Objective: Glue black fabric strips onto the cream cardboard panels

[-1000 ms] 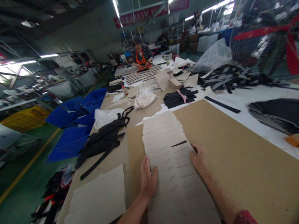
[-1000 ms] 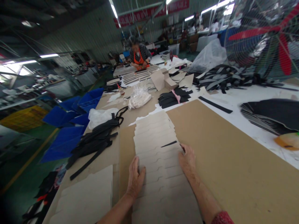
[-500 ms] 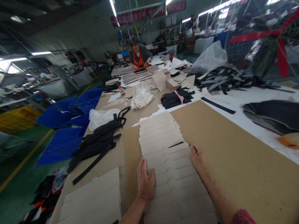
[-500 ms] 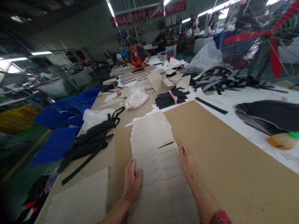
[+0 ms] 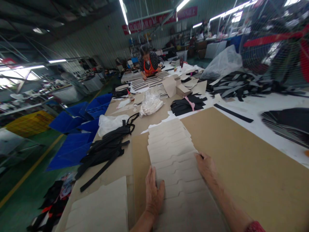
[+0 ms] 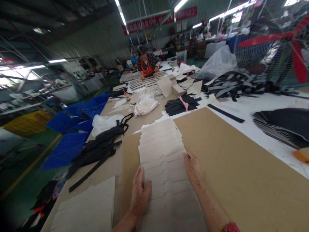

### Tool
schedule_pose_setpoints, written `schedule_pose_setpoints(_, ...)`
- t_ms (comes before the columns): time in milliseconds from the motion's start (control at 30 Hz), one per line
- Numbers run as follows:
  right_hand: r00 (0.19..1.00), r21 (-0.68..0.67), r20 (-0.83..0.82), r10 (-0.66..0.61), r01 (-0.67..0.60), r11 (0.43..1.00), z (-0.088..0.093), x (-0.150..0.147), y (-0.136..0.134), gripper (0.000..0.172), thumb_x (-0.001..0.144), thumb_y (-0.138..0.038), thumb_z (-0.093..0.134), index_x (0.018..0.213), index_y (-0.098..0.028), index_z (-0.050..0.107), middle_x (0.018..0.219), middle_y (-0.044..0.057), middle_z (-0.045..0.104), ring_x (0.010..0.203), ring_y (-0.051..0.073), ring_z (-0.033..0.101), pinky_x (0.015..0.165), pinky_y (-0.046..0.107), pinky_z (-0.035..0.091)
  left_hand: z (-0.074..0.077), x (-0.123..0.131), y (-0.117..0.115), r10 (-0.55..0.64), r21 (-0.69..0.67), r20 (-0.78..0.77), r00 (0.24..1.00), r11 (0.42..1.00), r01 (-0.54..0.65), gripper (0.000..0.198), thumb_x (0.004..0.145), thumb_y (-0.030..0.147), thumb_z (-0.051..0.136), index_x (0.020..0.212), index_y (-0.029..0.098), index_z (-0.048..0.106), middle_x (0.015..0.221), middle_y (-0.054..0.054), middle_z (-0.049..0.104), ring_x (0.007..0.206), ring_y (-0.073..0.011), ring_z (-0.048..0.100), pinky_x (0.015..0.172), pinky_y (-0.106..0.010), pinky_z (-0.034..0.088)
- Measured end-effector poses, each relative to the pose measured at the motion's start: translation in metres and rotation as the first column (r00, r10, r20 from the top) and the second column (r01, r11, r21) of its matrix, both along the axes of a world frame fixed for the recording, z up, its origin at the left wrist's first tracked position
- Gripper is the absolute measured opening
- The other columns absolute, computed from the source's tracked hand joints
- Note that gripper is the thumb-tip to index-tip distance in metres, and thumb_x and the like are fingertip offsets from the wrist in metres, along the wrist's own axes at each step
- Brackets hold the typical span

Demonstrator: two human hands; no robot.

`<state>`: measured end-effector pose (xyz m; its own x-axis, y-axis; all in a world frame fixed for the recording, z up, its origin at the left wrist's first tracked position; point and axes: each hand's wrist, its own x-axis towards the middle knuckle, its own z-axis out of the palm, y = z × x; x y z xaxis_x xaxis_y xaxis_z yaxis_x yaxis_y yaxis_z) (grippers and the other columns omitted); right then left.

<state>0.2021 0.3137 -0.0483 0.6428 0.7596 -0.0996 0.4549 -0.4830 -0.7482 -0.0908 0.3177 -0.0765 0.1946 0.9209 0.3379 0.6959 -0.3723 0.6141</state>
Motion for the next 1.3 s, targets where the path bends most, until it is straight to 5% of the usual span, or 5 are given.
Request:
schedule_pose_setpoints(567, 0.999, -0.171, 0.045, 0.018, -0.010, 0.985, 0.003, 0.001, 0.028, 0.040, 0.093, -0.045, 0.041, 0.113, -0.027, 0.070, 0.095, 0.009, 0.074, 0.083, 0.024, 0.066, 0.068, 0.031, 0.043, 0.004, 0.008, 0.009, 0.008, -0.026, -0.157, 0.988, 1.000, -0.012, 0.062, 0.090, 0.025, 0.049, 0.149, 0.013, 0.036, 0.158, -0.018, 0.030, 0.146, -0.0292, 0.028, 0.117, -0.051, 0.030)
schedule_pose_setpoints(800, 0.997, -0.097, 0.081, -0.001, 0.009, 0.995, -0.006, -0.001, 0.031, 0.039, 0.092, -0.045, 0.042, 0.108, -0.023, 0.071, 0.100, 0.010, 0.073, 0.087, 0.025, 0.066, 0.074, 0.033, 0.046, 0.008, 0.011, 0.009, 0.022, -0.084, -0.130, 0.991, 0.996, -0.033, 0.063, 0.087, 0.026, 0.052, 0.148, 0.013, 0.038, 0.158, -0.018, 0.029, 0.146, -0.0307, 0.028, 0.117, -0.054, 0.028)
schedule_pose_setpoints(967, 0.994, 0.046, 0.106, -0.032, 0.027, 0.999, -0.011, 0.008, 0.027, 0.049, 0.090, -0.043, 0.041, 0.121, -0.013, 0.064, 0.115, 0.016, 0.068, 0.106, 0.027, 0.061, 0.093, 0.038, 0.045, 0.010, 0.012, 0.015, 0.027, -0.157, -0.055, 0.998, 0.987, -0.036, 0.064, 0.089, 0.033, 0.052, 0.148, 0.012, 0.038, 0.159, -0.018, 0.029, 0.147, -0.0298, 0.026, 0.120, -0.052, 0.023)
schedule_pose_setpoints(1100, 0.995, 0.143, 0.090, -0.045, 0.032, 0.989, -0.010, 0.021, -0.024, 0.054, 0.088, -0.044, 0.040, 0.121, -0.007, 0.061, 0.120, 0.019, 0.065, 0.112, 0.026, 0.058, 0.099, 0.040, 0.044, 0.019, 0.001, 0.018, 0.059, -0.216, -0.022, 0.998, 0.974, -0.063, 0.063, 0.097, 0.039, 0.041, 0.151, 0.010, 0.029, 0.158, -0.019, 0.030, 0.148, -0.0272, 0.026, 0.120, -0.050, 0.027)
schedule_pose_setpoints(1300, 0.993, 0.173, 0.023, -0.117, 0.111, 0.979, -0.028, 0.017, -0.179, 0.051, 0.085, -0.058, 0.049, 0.107, -0.017, 0.068, 0.104, 0.013, 0.070, 0.083, 0.025, 0.066, 0.075, 0.041, 0.054, 0.036, -0.038, -0.039, -0.026, -0.235, -0.022, 0.999, 0.972, 0.020, 0.056, 0.098, 0.040, 0.040, 0.150, 0.018, 0.034, 0.155, -0.012, 0.038, 0.145, -0.0242, 0.031, 0.121, -0.050, 0.025)
